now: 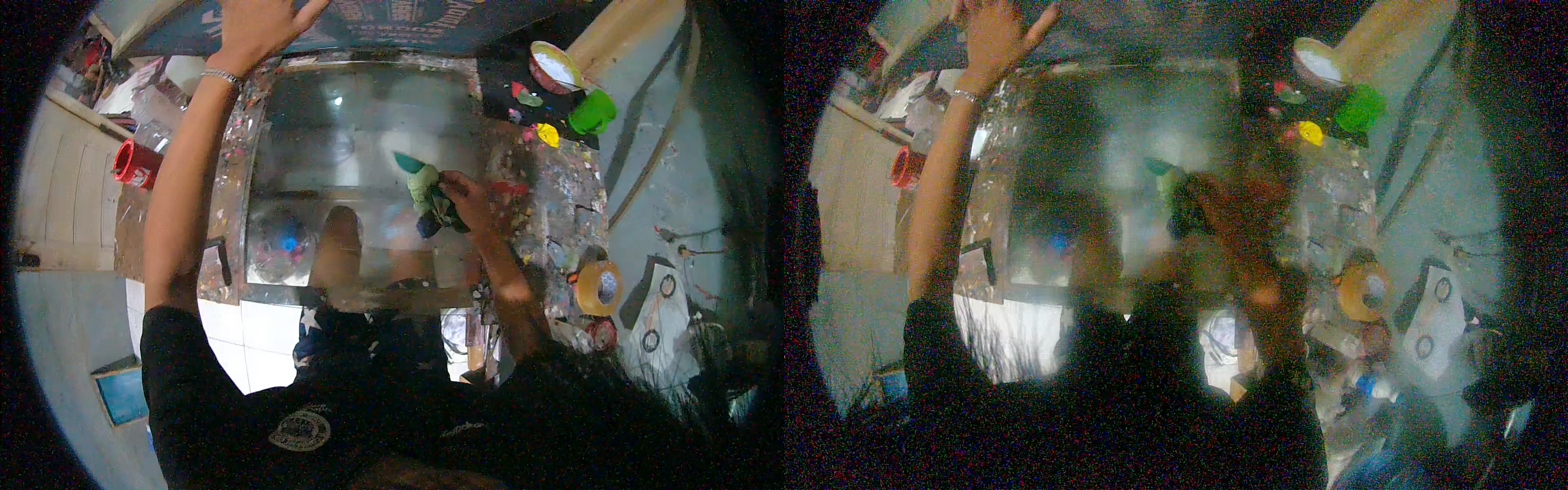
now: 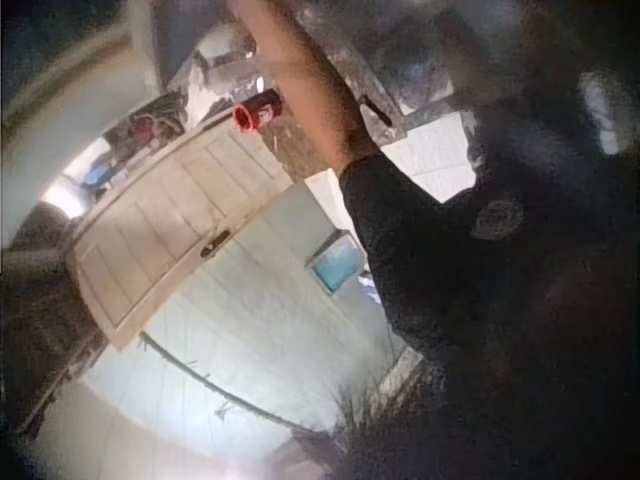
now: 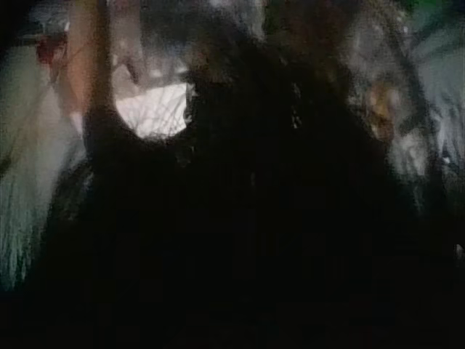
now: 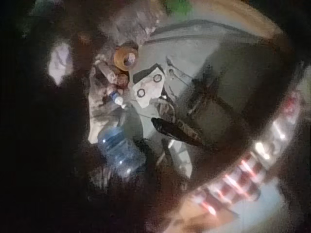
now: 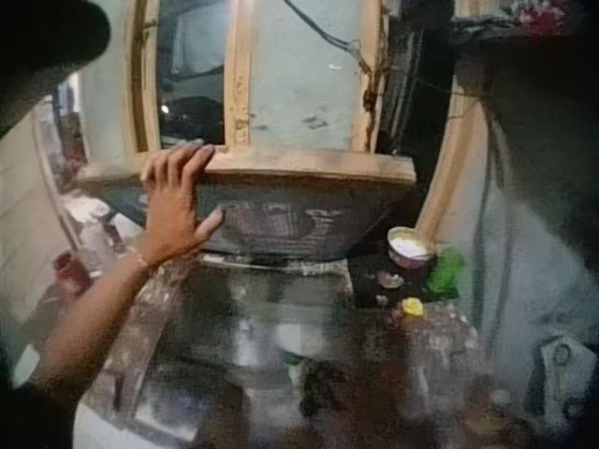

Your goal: The person prepares a screen printing station by applying tape to a screen frame, adding ink from a container with a spatula, and cleaning the printing surface with a cloth.

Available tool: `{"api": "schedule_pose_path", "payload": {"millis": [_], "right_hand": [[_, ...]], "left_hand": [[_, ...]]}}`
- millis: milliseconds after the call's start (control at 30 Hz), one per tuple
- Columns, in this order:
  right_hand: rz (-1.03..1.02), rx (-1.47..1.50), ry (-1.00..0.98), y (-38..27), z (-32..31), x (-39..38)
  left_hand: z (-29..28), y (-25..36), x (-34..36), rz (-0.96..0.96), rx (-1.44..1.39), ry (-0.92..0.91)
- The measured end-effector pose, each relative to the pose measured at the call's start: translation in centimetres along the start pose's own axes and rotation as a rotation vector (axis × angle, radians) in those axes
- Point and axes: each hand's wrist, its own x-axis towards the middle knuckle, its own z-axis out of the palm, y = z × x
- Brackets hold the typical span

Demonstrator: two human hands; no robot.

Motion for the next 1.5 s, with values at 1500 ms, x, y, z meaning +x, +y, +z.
{"api": "schedule_pose_path", "payload": {"millis": [1500], "right_hand": [[-0.764,-1.25,-0.095,-5.0,10.9,4.5]], "left_hand": [[-0.2,-0.4,-0.3,0.005,0.032,-0.055]]}}
